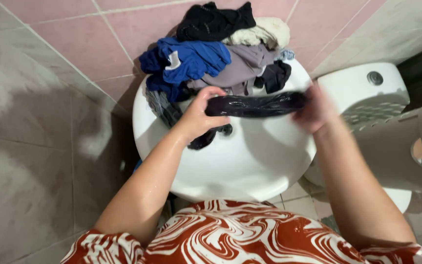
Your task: The recorder is hand-washing several pieces of clothing, including bras and underwear, in a sink.
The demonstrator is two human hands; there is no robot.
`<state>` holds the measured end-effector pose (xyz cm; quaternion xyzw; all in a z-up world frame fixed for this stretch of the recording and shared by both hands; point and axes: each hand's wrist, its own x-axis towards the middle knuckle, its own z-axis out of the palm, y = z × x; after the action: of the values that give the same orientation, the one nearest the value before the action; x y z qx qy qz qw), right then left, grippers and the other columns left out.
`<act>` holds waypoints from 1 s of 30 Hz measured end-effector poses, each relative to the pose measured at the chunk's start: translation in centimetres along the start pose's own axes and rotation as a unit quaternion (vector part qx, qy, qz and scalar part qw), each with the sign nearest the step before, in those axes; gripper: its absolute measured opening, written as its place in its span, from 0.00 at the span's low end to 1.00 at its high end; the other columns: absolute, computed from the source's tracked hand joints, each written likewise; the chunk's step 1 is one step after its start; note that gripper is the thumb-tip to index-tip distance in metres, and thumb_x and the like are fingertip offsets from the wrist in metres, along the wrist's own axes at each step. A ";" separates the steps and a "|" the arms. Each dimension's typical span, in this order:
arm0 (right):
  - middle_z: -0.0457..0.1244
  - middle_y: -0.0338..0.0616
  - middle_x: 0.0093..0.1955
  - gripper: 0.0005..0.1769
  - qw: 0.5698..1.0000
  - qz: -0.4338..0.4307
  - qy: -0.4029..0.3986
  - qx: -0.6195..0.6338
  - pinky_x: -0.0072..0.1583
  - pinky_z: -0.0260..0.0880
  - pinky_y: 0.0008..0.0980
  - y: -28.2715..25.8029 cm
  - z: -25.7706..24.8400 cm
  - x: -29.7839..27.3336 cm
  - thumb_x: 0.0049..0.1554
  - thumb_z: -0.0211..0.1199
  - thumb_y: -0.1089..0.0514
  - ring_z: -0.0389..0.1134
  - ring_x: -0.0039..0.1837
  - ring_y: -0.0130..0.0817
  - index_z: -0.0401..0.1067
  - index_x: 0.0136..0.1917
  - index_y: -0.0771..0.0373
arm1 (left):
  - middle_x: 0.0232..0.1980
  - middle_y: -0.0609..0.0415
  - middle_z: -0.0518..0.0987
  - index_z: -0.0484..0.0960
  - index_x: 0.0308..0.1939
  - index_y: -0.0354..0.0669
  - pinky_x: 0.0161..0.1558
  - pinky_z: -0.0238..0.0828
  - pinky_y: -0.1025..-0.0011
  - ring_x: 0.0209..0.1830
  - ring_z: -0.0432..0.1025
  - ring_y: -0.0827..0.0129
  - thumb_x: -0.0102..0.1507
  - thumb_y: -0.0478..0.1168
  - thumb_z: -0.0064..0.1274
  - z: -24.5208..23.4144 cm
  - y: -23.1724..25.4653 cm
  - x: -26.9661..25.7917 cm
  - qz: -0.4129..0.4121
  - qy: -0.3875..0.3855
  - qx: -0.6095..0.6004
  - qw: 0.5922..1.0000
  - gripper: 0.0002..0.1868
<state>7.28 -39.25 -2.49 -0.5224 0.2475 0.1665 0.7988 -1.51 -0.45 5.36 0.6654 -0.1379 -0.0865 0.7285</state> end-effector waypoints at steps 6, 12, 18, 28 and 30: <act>0.49 0.84 0.73 0.66 0.848 0.457 -0.213 0.167 0.62 0.64 0.66 5.1 12.1 -9.9 0.51 0.52 0.18 0.50 0.73 0.79 0.50 0.75 0.81 | 0.55 0.50 0.77 0.79 0.53 0.37 0.62 0.69 0.69 0.57 0.73 0.67 0.53 0.25 0.55 3.6 -0.2 2.1 0.101 -0.152 0.002 0.983 0.23; 0.61 0.61 0.69 0.33 0.881 0.290 -0.314 0.202 0.65 0.64 0.72 7.8 14.3 -8.0 0.61 0.49 0.37 0.65 0.67 0.62 0.66 0.68 0.62 | 0.46 0.44 0.78 0.78 0.45 0.35 0.55 0.72 0.64 0.47 0.73 0.57 0.50 0.35 0.47 3.7 -3.4 3.6 -0.087 -0.218 -0.388 0.891 0.19; 0.69 0.53 0.58 0.26 0.912 0.236 -0.212 0.260 0.56 0.71 0.62 8.7 13.5 -6.0 0.60 0.55 0.41 0.71 0.57 0.52 0.71 0.62 0.61 | 0.47 0.41 0.78 0.74 0.45 0.42 0.55 0.75 0.55 0.48 0.76 0.51 0.51 0.42 0.45 4.1 -0.7 1.6 -0.081 -0.058 -0.549 0.830 0.19; 0.66 0.53 0.59 0.09 0.834 -0.503 -0.050 -0.222 0.67 0.69 0.49 8.3 17.2 -12.6 0.55 0.65 0.67 0.69 0.63 0.50 0.68 0.49 0.64 | 0.55 0.51 0.77 0.73 0.57 0.50 0.55 0.76 0.59 0.55 0.75 0.62 0.65 0.53 0.56 6.7 -7.6 1.3 -0.236 0.235 -0.470 0.818 0.21; 0.69 0.49 0.61 0.12 0.765 -0.549 -0.083 -0.328 0.63 0.72 0.43 7.4 17.6 -14.5 0.53 0.63 0.67 0.72 0.63 0.45 0.61 0.46 0.62 | 0.51 0.54 0.80 0.78 0.54 0.49 0.52 0.76 0.64 0.52 0.76 0.66 0.64 0.57 0.52 6.2 -5.1 1.2 -0.311 0.107 -0.494 0.805 0.22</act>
<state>-4.64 -20.24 6.10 -0.7831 -0.2181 -0.1870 0.5515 -2.08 -7.23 0.83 0.2279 0.2166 -0.2931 0.9029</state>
